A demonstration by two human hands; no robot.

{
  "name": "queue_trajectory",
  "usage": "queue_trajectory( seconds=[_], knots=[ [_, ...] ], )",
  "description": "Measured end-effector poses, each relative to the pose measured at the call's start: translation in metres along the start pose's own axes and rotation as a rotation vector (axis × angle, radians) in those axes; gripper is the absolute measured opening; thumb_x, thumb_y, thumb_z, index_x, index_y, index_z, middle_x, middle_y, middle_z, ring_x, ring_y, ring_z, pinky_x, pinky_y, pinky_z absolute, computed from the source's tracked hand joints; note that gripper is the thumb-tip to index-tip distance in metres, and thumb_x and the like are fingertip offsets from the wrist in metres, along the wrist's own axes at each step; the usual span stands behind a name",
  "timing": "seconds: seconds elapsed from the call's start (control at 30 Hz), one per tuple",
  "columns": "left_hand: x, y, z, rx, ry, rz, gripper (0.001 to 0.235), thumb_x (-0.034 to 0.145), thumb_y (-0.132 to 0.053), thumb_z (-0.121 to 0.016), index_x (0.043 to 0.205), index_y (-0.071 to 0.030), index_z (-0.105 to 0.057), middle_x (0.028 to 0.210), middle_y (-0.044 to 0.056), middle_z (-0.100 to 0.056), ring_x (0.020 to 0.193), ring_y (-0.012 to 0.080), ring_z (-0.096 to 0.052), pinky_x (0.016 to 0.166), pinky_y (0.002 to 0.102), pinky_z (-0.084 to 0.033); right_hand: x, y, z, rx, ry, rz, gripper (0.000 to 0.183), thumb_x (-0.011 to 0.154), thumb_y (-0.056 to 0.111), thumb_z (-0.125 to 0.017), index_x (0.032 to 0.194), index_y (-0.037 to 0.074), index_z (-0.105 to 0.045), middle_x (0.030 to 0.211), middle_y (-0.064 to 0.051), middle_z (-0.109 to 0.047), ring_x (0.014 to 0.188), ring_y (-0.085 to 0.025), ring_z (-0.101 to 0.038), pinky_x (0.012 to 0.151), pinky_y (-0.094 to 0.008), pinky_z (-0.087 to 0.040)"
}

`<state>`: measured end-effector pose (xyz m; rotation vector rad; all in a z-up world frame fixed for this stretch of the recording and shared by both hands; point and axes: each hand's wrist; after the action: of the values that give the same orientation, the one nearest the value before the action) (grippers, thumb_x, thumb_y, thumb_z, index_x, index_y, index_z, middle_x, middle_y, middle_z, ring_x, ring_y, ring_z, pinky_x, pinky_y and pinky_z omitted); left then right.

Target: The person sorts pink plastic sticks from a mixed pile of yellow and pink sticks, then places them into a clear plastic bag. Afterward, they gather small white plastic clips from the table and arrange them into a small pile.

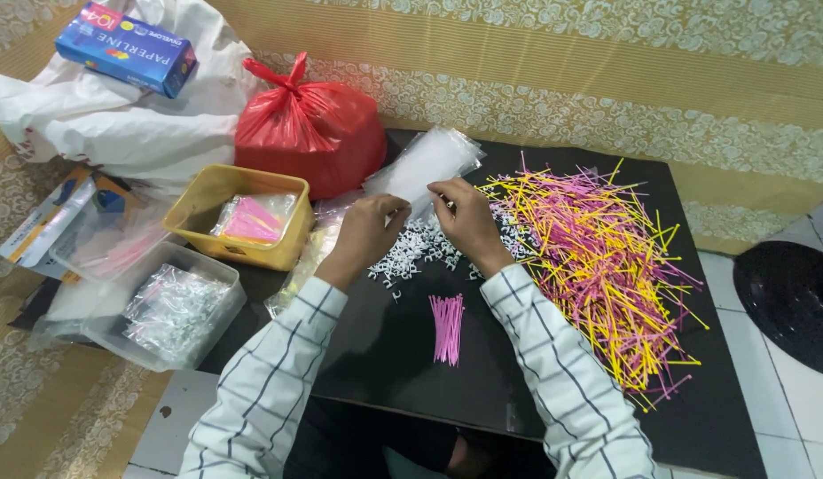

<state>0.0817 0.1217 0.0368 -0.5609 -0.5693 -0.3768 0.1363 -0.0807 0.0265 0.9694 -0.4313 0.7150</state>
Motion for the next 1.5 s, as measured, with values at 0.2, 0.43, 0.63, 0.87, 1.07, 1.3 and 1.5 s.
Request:
queue_trajectory(
  seconds=[0.2,0.43,0.63,0.87,1.07,1.3,1.5],
  knots=[
    [-0.026,-0.057,0.017,0.134,-0.168,-0.213,0.006,0.090,-0.010,-0.073,0.094,-0.011,-0.077,0.084,0.006,-0.074,0.078,0.0231,-0.074,0.072,0.034,-0.055,-0.039,0.047,0.023,0.197,0.007,-0.073,0.028,0.093,0.000,-0.064,0.119,0.001,-0.073,0.097,-0.019,-0.069,0.086,-0.032,-0.073,0.065,-0.034,-0.059],
    [-0.051,-0.103,0.047,0.049,-0.108,-0.267,0.022,0.093,0.001,-0.064,0.112,-0.001,-0.074,0.108,0.018,-0.073,0.099,0.0334,-0.072,0.080,0.042,-0.056,-0.065,0.038,0.019,0.556,-0.110,-0.138,0.019,0.095,-0.004,-0.062,0.108,0.003,-0.075,0.094,-0.009,-0.069,0.089,-0.011,-0.064,0.075,-0.026,-0.056],
    [-0.095,-0.084,-0.006,0.444,-0.221,-0.337,0.019,0.095,-0.010,-0.057,0.104,-0.013,-0.074,0.102,0.005,-0.060,0.092,0.0220,-0.062,0.076,0.036,-0.046,-0.108,0.052,0.020,0.364,-0.101,-0.317,0.042,0.094,-0.004,-0.059,0.136,0.005,-0.061,0.106,-0.013,-0.068,0.091,-0.015,-0.059,0.078,-0.031,-0.052],
    [-0.138,-0.066,-0.047,0.519,0.034,-0.098,0.012,0.091,-0.010,-0.063,0.088,-0.012,-0.075,0.089,0.003,-0.059,0.083,0.0194,-0.057,0.071,0.034,-0.044,-0.176,0.057,0.003,-0.280,0.141,-0.657,0.051,0.091,0.033,-0.073,0.124,-0.005,-0.068,0.106,-0.023,-0.066,0.096,-0.036,-0.071,0.075,-0.043,-0.058],
    [-0.141,-0.080,-0.031,0.342,0.013,-0.053,0.013,0.096,-0.007,-0.065,0.094,-0.003,-0.076,0.117,0.022,-0.067,0.122,0.0377,-0.060,0.099,0.046,-0.046,-0.188,0.081,-0.012,-0.395,0.077,-0.578,0.062,0.089,0.044,-0.075,0.129,-0.003,-0.066,0.110,-0.020,-0.057,0.105,-0.040,-0.061,0.085,-0.046,-0.052],
    [-0.146,-0.070,-0.027,0.195,0.263,-0.008,0.022,0.100,-0.019,-0.063,0.111,-0.003,-0.075,0.115,0.020,-0.073,0.126,0.0364,-0.063,0.109,0.049,-0.045,-0.201,0.079,-0.004,-0.412,0.021,-0.548,0.048,0.091,0.032,-0.076,0.121,-0.004,-0.070,0.105,-0.020,-0.059,0.100,-0.039,-0.063,0.083,-0.043,-0.050],
    [-0.141,-0.086,-0.021,0.288,0.252,-0.040,0.015,0.095,-0.018,-0.069,0.101,-0.010,-0.080,0.102,0.010,-0.073,0.109,0.0275,-0.067,0.090,0.040,-0.051,-0.195,0.087,0.006,-0.467,0.043,-0.630,0.026,0.094,0.016,-0.072,0.112,-0.002,-0.075,0.095,-0.018,-0.063,0.088,-0.033,-0.069,0.069,-0.038,-0.055]
  ],
)
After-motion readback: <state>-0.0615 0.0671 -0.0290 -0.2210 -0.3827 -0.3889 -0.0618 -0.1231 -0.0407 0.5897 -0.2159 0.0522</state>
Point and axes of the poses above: each hand's wrist, its own x-axis towards the middle knuckle, its own z-axis out of the back of the hand, y = z × x
